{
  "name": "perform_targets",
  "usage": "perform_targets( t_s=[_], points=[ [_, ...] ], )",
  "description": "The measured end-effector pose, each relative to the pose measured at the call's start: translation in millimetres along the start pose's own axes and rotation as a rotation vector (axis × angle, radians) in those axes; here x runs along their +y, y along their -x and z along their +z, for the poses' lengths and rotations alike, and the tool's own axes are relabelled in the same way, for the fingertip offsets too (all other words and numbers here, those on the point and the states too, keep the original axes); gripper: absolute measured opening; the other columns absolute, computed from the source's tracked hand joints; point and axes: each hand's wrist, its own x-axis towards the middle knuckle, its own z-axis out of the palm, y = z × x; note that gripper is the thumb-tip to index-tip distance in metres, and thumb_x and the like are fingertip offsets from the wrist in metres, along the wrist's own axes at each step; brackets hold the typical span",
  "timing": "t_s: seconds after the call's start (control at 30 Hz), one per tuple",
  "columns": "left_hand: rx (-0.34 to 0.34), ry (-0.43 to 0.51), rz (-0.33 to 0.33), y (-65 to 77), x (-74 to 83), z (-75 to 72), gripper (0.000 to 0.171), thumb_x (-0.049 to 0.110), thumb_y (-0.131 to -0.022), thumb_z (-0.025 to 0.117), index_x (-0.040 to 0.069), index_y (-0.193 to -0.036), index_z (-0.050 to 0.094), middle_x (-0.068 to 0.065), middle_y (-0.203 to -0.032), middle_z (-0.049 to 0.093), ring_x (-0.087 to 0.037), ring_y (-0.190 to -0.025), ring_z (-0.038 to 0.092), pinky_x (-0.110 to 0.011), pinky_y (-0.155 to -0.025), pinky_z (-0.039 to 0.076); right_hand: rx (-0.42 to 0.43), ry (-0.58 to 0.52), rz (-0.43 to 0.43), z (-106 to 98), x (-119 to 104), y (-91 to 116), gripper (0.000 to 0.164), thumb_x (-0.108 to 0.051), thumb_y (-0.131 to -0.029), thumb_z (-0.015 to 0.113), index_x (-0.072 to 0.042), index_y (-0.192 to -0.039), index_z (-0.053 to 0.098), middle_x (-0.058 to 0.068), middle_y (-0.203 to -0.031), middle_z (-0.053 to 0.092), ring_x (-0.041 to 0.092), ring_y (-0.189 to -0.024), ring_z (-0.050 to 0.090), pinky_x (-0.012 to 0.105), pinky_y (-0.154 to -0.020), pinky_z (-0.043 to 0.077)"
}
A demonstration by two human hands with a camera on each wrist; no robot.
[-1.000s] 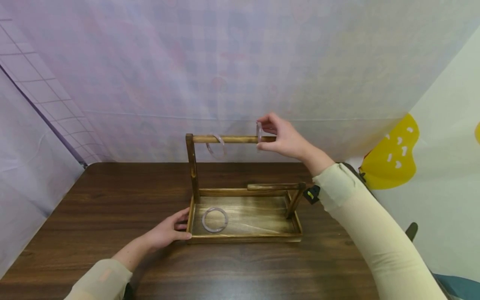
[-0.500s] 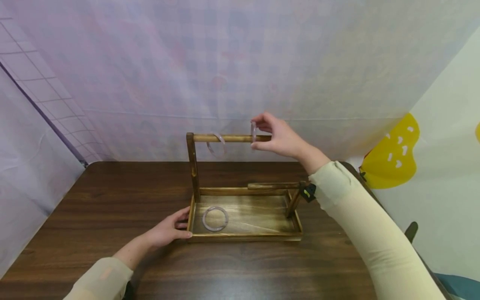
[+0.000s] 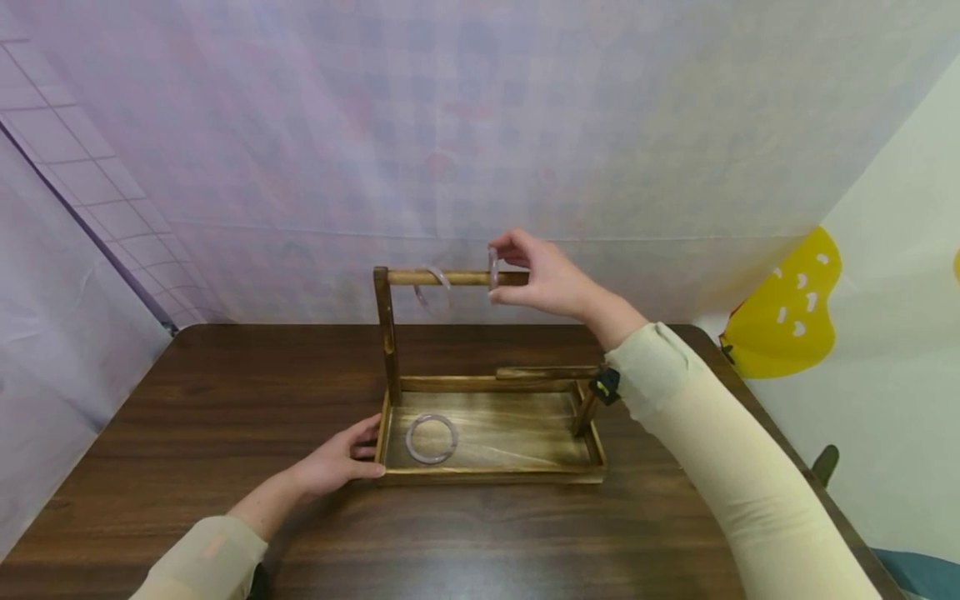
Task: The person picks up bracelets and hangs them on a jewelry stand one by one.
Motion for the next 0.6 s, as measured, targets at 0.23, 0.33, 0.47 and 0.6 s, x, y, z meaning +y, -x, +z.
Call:
perform_targets(
  t_s=[0.23, 0.33, 0.47, 0.6],
  points=[
    [-0.005, 0.01, -0.005, 1.3, 0.2, 0.6, 0.084, 0.007, -0.085, 0.067, -0.012, -0.145, 0.01, -0.038, -0.14, 0.03, -0.051, -0.124, 0.04, -0.046, -0.095, 0.048, -0.009, 0.012, -0.009, 3.2, -2.4, -3.6, 0.059, -0.018, -0.078, 0.073, -0.004, -0.128, 0.046, 0.014, -0.132, 0.051, 0.029, -0.127, 0.047, 0.039, -0.109, 0.036],
    [-0.015, 0.025, -0.003, 1.8, 0.2, 0.9, 0.084, 0.007, -0.085, 0.066, -0.012, -0.145, 0.009, -0.038, -0.141, 0.028, -0.051, -0.125, 0.039, -0.046, -0.096, 0.047, -0.018, 0.031, -0.011, 3.8, -3.0, -4.2, 0.059, -0.021, -0.079, 0.074, -0.005, -0.128, 0.046, 0.013, -0.134, 0.05, 0.029, -0.128, 0.047, 0.038, -0.11, 0.036],
    [-0.024, 0.036, 0.001, 2.8, 0.1, 1.1, 0.085, 0.007, -0.086, 0.066, -0.012, -0.145, 0.008, -0.039, -0.141, 0.026, -0.052, -0.126, 0.038, -0.046, -0.096, 0.047, -0.028, 0.052, -0.023, 4.8, -3.6, -4.4, 0.059, -0.024, -0.08, 0.074, -0.005, -0.129, 0.046, 0.013, -0.135, 0.049, 0.029, -0.128, 0.046, 0.039, -0.11, 0.035],
    [-0.015, 0.02, 0.002, 3.5, 1.2, 1.4, 0.084, 0.007, -0.086, 0.066, -0.012, -0.145, 0.009, -0.038, -0.141, 0.028, -0.051, -0.124, 0.039, -0.046, -0.095, 0.048, -0.038, 0.063, -0.027, 5.5, -5.1, -4.3, 0.06, -0.025, -0.08, 0.073, -0.006, -0.129, 0.046, 0.013, -0.136, 0.049, 0.029, -0.128, 0.046, 0.039, -0.11, 0.035]
  ],
)
